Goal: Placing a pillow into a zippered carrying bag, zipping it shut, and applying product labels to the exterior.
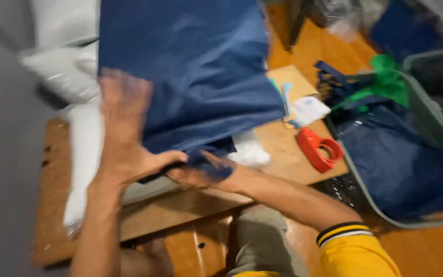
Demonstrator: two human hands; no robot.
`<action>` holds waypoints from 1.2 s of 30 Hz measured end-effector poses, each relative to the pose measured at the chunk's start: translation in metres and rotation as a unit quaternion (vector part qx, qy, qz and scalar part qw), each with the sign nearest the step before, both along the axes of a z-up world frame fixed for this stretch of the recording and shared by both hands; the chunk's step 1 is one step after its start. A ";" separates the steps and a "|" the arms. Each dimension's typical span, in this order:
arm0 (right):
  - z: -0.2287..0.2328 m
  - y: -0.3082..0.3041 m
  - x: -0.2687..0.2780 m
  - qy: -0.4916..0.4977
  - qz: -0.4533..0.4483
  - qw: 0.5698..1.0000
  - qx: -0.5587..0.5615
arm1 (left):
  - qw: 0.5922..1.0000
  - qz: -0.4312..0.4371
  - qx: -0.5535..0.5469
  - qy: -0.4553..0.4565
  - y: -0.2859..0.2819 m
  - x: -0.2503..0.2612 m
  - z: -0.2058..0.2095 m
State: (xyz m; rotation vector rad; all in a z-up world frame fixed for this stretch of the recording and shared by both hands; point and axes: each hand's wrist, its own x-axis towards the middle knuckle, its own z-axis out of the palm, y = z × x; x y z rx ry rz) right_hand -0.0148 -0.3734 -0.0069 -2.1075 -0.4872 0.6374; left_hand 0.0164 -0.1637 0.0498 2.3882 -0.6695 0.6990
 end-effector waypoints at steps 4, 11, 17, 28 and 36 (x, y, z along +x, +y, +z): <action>-0.062 0.033 0.000 -0.123 0.075 0.969 0.203 | 0.989 -0.050 0.132 0.037 -0.002 0.001 -0.039; -0.099 0.080 -0.012 -0.661 0.019 0.717 -0.222 | 0.995 -0.043 0.076 -0.040 -0.040 0.006 -0.037; -0.078 0.065 -0.023 -0.761 0.079 0.524 -0.373 | 0.986 -0.106 -0.037 0.124 -0.059 0.010 -0.020; -0.113 0.071 -0.005 -0.567 0.110 0.781 -0.238 | 0.967 0.107 -0.194 -0.125 -0.034 0.033 -0.032; -0.049 0.022 0.002 -0.521 0.035 0.792 -0.318 | 0.845 0.198 -0.430 -0.248 0.109 0.018 -0.042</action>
